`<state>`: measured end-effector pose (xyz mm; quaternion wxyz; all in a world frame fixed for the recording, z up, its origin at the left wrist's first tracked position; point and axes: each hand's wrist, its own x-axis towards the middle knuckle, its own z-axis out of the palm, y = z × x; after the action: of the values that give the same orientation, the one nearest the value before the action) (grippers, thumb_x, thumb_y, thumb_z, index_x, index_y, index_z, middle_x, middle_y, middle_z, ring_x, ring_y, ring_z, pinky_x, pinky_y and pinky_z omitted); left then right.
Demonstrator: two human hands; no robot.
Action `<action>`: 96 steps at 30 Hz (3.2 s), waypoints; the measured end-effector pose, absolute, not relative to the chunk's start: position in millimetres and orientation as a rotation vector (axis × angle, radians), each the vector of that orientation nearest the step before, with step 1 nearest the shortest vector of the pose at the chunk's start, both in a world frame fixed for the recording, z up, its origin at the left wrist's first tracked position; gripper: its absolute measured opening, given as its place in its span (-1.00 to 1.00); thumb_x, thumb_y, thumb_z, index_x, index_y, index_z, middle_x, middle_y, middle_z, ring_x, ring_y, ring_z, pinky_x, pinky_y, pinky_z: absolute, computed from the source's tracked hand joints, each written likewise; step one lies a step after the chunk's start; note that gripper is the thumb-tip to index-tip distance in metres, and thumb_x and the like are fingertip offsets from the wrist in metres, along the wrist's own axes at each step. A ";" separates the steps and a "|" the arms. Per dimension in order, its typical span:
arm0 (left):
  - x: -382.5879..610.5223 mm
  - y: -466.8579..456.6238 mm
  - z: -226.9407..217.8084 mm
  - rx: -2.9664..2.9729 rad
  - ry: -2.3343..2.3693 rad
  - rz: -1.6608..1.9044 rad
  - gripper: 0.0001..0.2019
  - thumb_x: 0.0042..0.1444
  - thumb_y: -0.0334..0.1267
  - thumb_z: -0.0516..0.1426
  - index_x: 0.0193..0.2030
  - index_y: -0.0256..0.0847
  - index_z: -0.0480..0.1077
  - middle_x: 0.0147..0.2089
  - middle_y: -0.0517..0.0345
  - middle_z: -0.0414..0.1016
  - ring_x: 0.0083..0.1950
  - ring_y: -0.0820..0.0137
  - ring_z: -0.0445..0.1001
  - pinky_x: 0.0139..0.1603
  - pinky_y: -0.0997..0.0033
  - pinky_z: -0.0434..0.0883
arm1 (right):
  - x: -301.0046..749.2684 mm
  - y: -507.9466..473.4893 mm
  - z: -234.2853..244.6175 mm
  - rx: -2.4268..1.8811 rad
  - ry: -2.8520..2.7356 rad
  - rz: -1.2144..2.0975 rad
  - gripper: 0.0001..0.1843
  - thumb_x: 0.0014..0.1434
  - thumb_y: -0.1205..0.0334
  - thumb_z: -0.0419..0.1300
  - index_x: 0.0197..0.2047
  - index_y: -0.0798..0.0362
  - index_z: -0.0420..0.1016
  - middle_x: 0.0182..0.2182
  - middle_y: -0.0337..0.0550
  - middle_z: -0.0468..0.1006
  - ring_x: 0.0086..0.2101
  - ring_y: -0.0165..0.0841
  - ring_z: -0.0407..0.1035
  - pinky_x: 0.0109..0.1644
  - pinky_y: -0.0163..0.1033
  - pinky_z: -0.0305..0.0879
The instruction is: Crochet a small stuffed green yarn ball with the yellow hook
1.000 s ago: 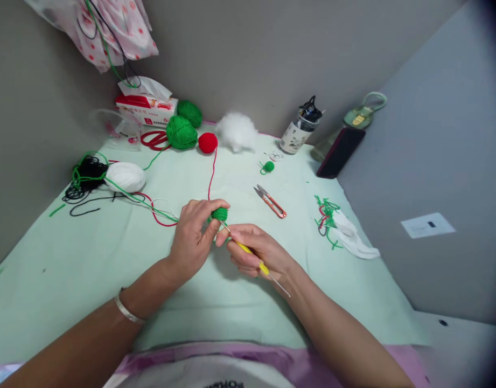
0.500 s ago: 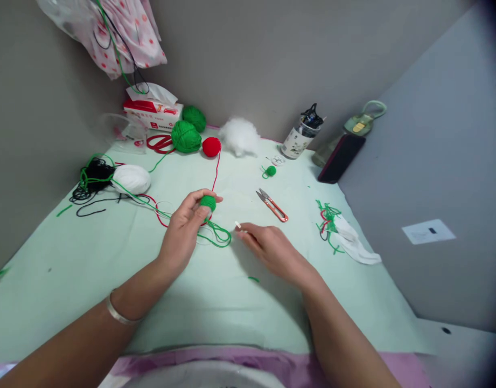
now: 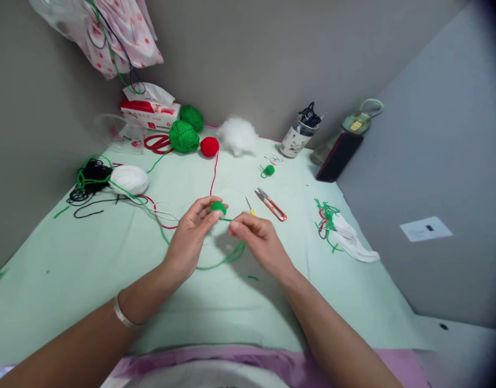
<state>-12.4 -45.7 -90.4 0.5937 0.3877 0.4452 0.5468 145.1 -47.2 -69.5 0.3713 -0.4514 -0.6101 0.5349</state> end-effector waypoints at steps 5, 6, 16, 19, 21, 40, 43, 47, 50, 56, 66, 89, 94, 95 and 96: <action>-11.7 -46.2 -93.0 0.900 1.004 1.242 -0.75 0.20 -0.18 0.26 -0.03 -0.13 0.39 -0.17 0.19 0.52 -0.13 0.39 0.47 -0.03 0.38 0.36 | 149.2 -47.4 -62.9 -0.916 -1.287 1.344 -0.66 0.24 0.08 0.26 -0.50 0.03 0.35 -0.25 -0.14 0.53 -0.29 -0.33 0.47 -0.28 -0.24 0.37; -11.2 -46.8 -93.8 0.906 0.998 1.247 -0.76 0.19 -0.19 0.26 -0.03 -0.13 0.39 -0.16 0.18 0.53 -0.11 0.38 0.48 -0.01 0.37 0.36 | 148.6 -47.4 -62.3 -0.900 -1.236 1.406 -0.67 0.23 0.08 0.26 -0.48 0.02 0.32 -0.27 -0.17 0.52 -0.42 -0.40 0.44 -0.41 -0.27 0.31; -9.4 -49.4 -96.5 1.082 1.022 1.247 -0.78 0.21 -0.22 0.24 -0.05 -0.15 0.35 -0.11 0.16 0.48 -0.04 0.37 0.45 0.05 0.34 0.37 | 150.3 -43.6 -69.8 -1.376 -1.716 1.148 -0.64 0.35 -0.01 0.14 -0.40 0.04 0.42 -0.54 -0.31 0.38 -0.50 -0.45 0.17 -0.38 -0.30 0.06; -9.5 -49.5 -98.4 1.117 1.036 1.227 -0.78 0.22 -0.20 0.23 -0.05 -0.16 0.34 -0.09 0.14 0.46 -0.04 0.35 0.45 0.05 0.32 0.37 | 150.0 -45.0 -72.0 -1.411 -1.784 1.112 -0.57 0.37 -0.02 0.10 -0.48 0.04 0.34 -0.58 -0.34 0.26 -0.51 -0.46 0.08 -0.39 -0.29 -0.01; -9.4 -50.2 -99.4 1.150 1.044 1.203 -0.78 0.23 -0.19 0.21 -0.04 -0.16 0.34 -0.09 0.13 0.46 -0.02 0.34 0.45 0.05 0.32 0.37 | 148.9 -45.8 -73.3 -1.446 -1.779 1.079 -0.57 0.35 0.00 0.11 -0.50 0.03 0.29 -0.60 -0.37 0.17 -0.52 -0.46 0.03 -0.41 -0.29 -0.06; -14.3 -40.6 -97.8 1.129 1.106 1.179 -0.79 -0.03 -0.39 0.27 -0.31 -0.17 0.30 -0.32 0.26 0.44 -0.27 0.42 0.41 -0.19 0.40 0.33 | 137.5 -63.2 -69.4 -1.251 -2.013 0.872 -0.72 0.34 0.32 0.05 -0.44 0.02 0.20 -0.54 -0.35 0.22 -0.50 -0.45 0.04 -0.34 -0.28 0.00; -13.4 -41.1 -98.5 1.082 1.089 1.202 -0.79 0.03 -0.35 0.24 -0.24 -0.16 0.30 -0.29 0.26 0.45 -0.23 0.41 0.42 -0.13 0.39 0.35 | 134.2 -62.8 -72.2 -1.297 -1.938 0.951 -0.74 0.33 0.28 0.06 -0.43 0.01 0.21 -0.56 -0.37 0.17 -0.52 -0.45 0.03 -0.38 -0.29 -0.01; -14.8 -43.2 -98.9 1.008 1.035 1.171 -0.80 0.10 -0.29 0.23 -0.13 -0.19 0.38 -0.18 0.19 0.48 -0.11 0.39 0.46 -0.01 0.36 0.36 | 134.2 -60.0 -76.7 -1.363 -1.777 1.115 -0.73 0.34 0.20 0.05 -0.42 0.00 0.23 -0.57 -0.39 0.15 -0.53 -0.46 0.04 -0.41 -0.30 -0.02; -15.7 -43.1 -98.3 0.918 0.993 1.158 -0.80 0.09 -0.32 0.24 -0.12 -0.18 0.43 -0.15 0.19 0.49 -0.11 0.41 0.44 -0.02 0.39 0.34 | 132.3 -61.6 -79.1 -1.362 -1.784 1.099 -0.76 0.36 0.21 0.01 -0.39 -0.01 0.24 -0.55 -0.38 0.16 -0.53 -0.45 0.05 -0.40 -0.30 -0.01; -13.0 -41.0 -101.8 0.868 1.010 1.189 -0.78 0.06 -0.34 0.26 -0.13 -0.17 0.42 -0.19 0.19 0.53 -0.14 0.39 0.47 -0.04 0.37 0.35 | 122.6 -67.5 -81.6 -1.344 -1.862 0.993 -0.79 0.35 0.25 0.01 -0.37 -0.01 0.23 -0.55 -0.37 0.18 -0.53 -0.44 0.06 -0.38 -0.28 -0.01; -23.2 -37.2 -100.4 0.976 1.038 1.251 -0.73 0.09 -0.24 0.30 -0.05 -0.15 0.47 -0.13 0.16 0.54 -0.08 0.36 0.47 0.00 0.37 0.36 | 141.2 -50.2 -84.5 -1.333 -1.736 1.006 -0.83 0.29 0.16 0.19 -0.11 0.01 0.54 -0.17 -0.14 0.55 -0.33 -0.38 0.36 -0.23 -0.24 0.28; -26.1 -37.8 -95.2 1.182 0.942 0.829 -0.68 0.20 0.03 0.18 -0.11 -0.18 0.36 -0.29 0.09 0.54 -0.25 0.28 0.55 -0.42 0.42 0.38 | 148.1 -39.4 -89.1 -1.179 -1.492 1.033 -0.79 0.24 0.21 0.24 -0.05 -0.02 0.56 -0.07 -0.09 0.49 -0.28 -0.39 0.49 -0.17 -0.22 0.45; -24.2 -40.4 -97.1 1.220 0.921 0.799 -0.72 0.30 0.01 0.06 -0.29 -0.16 0.31 -0.55 0.32 0.28 -0.53 0.45 0.32 -0.47 0.44 0.29 | 148.2 -38.6 -85.1 -1.235 -1.519 1.069 -0.75 0.16 0.23 0.29 -0.07 0.00 0.46 -0.17 -0.14 0.51 -0.36 -0.42 0.43 -0.28 -0.26 0.37; -24.4 -41.0 -96.5 1.241 0.936 0.806 -0.72 0.31 -0.01 0.06 -0.31 -0.15 0.31 -0.57 0.35 0.22 -0.55 0.47 0.24 -0.49 0.45 0.23 | 148.6 -38.3 -84.1 -1.242 -1.520 1.082 -0.76 0.16 0.23 0.28 -0.09 0.01 0.45 -0.21 -0.16 0.51 -0.38 -0.42 0.42 -0.31 -0.27 0.35; -24.7 -41.6 -95.6 1.263 0.951 0.813 -0.73 0.31 -0.03 0.05 -0.30 -0.15 0.32 -0.57 0.37 0.17 -0.56 0.48 0.17 -0.50 0.46 0.16 | 149.2 -38.0 -83.3 -1.248 -1.521 1.097 -0.77 0.16 0.23 0.27 -0.10 0.01 0.44 -0.25 -0.18 0.51 -0.38 -0.42 0.40 -0.33 -0.27 0.33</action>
<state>-24.7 -41.6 -95.6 0.6303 0.5515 0.4151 0.3552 149.2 -38.0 -83.3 0.4299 -0.5001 -0.6096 0.4398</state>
